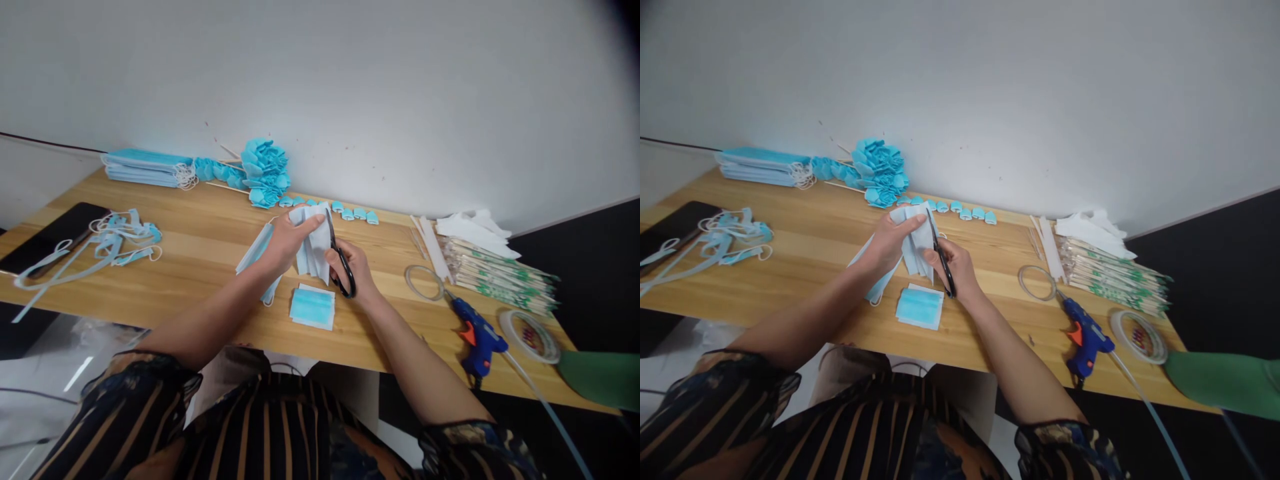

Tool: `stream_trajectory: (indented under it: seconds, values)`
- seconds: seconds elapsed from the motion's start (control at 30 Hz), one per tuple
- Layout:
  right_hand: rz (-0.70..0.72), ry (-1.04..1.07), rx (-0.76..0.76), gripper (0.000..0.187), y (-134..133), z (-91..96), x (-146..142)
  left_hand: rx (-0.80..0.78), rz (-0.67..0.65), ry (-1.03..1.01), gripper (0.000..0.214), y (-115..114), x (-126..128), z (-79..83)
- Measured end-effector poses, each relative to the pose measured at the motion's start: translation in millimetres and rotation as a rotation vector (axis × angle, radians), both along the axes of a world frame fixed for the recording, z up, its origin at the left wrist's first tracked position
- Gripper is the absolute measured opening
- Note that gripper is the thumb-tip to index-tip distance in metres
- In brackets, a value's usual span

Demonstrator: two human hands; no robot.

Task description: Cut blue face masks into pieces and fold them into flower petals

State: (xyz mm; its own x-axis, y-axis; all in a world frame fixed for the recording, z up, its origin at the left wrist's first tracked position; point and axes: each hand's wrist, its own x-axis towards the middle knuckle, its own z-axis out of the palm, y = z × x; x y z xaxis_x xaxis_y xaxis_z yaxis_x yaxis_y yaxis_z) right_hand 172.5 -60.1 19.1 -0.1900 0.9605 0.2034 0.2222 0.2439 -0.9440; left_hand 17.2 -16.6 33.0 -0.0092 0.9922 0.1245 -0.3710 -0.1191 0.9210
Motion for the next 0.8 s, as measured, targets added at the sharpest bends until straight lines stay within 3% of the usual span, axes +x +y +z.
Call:
stream_trajectory:
  seconds: [0.23,0.8]
  values:
    - [-0.001,-0.006,0.052,0.065,2.5,0.3,0.9,-0.02,-0.012,0.044,0.037,-0.7,1.9,-2.5]
    - [-0.014,0.046,-0.031,0.056,0.7,3.5,1.1,0.003,-0.033,0.067,0.038,0.3,-1.4,-2.5]
